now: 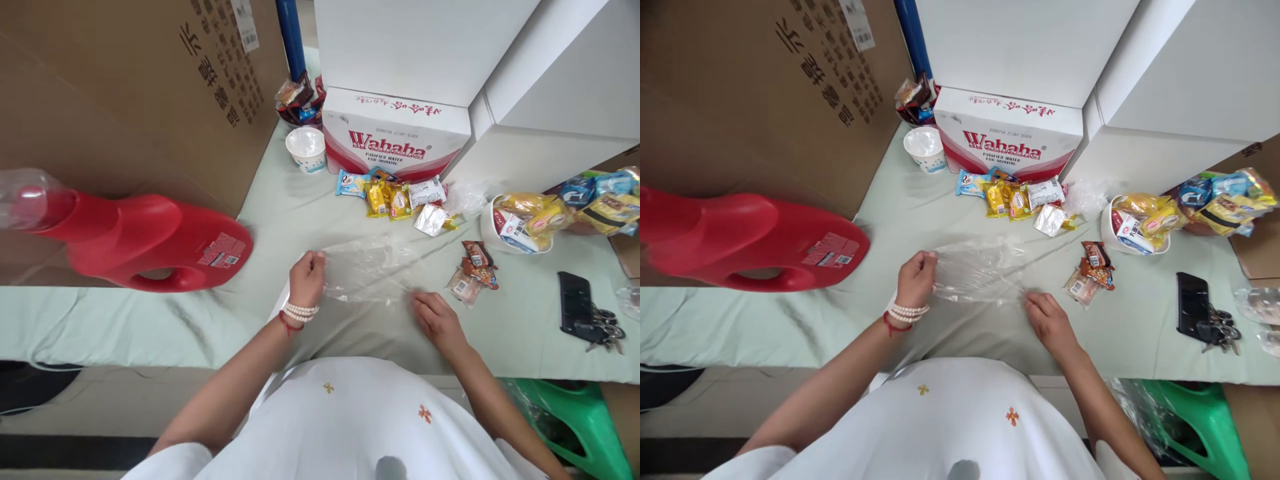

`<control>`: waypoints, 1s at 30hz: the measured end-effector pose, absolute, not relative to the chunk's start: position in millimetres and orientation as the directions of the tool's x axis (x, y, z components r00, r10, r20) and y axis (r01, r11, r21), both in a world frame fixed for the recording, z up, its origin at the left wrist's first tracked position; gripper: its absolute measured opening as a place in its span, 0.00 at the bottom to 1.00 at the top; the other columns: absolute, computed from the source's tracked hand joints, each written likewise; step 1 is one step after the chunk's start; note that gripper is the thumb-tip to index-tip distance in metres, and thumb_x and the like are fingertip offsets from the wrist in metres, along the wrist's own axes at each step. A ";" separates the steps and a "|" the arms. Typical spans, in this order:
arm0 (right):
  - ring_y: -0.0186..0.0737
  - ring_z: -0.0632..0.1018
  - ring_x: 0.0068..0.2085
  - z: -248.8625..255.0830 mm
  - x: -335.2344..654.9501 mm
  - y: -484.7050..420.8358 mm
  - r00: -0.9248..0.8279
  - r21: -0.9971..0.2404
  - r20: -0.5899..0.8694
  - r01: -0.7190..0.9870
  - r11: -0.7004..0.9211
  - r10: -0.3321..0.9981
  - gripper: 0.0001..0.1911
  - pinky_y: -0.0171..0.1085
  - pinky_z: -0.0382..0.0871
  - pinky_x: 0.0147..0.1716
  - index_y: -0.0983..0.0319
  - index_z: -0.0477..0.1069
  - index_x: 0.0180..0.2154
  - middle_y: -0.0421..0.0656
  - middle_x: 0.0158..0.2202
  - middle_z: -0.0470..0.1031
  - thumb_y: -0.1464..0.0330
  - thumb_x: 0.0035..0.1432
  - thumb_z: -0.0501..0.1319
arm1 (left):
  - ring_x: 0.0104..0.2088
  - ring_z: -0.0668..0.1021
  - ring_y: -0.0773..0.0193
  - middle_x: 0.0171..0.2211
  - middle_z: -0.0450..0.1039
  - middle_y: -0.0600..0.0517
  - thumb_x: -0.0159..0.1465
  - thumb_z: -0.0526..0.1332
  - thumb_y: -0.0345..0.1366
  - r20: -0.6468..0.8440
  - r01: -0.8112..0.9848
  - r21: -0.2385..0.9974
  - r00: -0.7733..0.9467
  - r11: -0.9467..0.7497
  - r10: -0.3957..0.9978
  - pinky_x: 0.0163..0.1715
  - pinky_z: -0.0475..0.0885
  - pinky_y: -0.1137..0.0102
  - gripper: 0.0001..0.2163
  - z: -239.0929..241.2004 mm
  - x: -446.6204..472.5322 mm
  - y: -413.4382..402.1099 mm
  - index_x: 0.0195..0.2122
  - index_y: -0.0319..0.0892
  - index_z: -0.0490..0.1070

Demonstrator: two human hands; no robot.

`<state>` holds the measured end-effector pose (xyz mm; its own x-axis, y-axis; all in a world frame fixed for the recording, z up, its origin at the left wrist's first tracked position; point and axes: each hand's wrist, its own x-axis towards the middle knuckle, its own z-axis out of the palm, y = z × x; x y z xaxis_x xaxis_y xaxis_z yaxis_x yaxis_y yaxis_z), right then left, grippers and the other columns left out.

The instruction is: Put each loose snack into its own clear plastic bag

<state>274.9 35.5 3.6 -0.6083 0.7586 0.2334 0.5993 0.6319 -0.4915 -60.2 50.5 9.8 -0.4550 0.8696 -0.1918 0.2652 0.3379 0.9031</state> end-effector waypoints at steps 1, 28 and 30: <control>0.47 0.78 0.45 2.9 279.6 29.1 -0.611 -0.510 0.208 0.598 0.618 0.764 0.13 0.47 0.77 0.43 0.56 0.77 0.47 0.48 0.49 0.80 0.70 0.71 0.54 | 0.19 0.65 0.66 0.17 0.58 0.60 0.69 0.54 0.49 -0.190 0.284 0.893 -0.465 0.349 0.865 0.24 0.61 0.71 0.16 8.0 -58.6 38.1 0.29 0.45 0.66; 0.40 0.74 0.31 -7.5 252.4 120.6 0.017 -0.770 -0.076 0.635 -0.069 0.997 0.22 0.39 0.69 0.37 0.63 0.78 0.43 0.45 0.34 0.79 0.52 0.60 0.60 | 0.65 0.69 0.40 0.65 0.70 0.45 0.72 0.54 0.37 0.065 0.918 0.376 0.109 -0.126 0.992 0.59 0.64 0.41 0.15 32.9 -67.0 -20.6 0.52 0.49 0.79; 0.41 0.75 0.32 -5.7 245.1 124.9 -0.058 -0.757 -0.052 0.654 -0.001 0.997 0.21 0.40 0.70 0.38 0.62 0.79 0.42 0.45 0.35 0.79 0.53 0.61 0.59 | 0.64 0.71 0.43 0.65 0.71 0.47 0.70 0.54 0.30 0.105 0.914 0.348 0.182 -0.208 0.978 0.62 0.61 0.41 0.18 37.4 -65.4 -5.5 0.54 0.52 0.78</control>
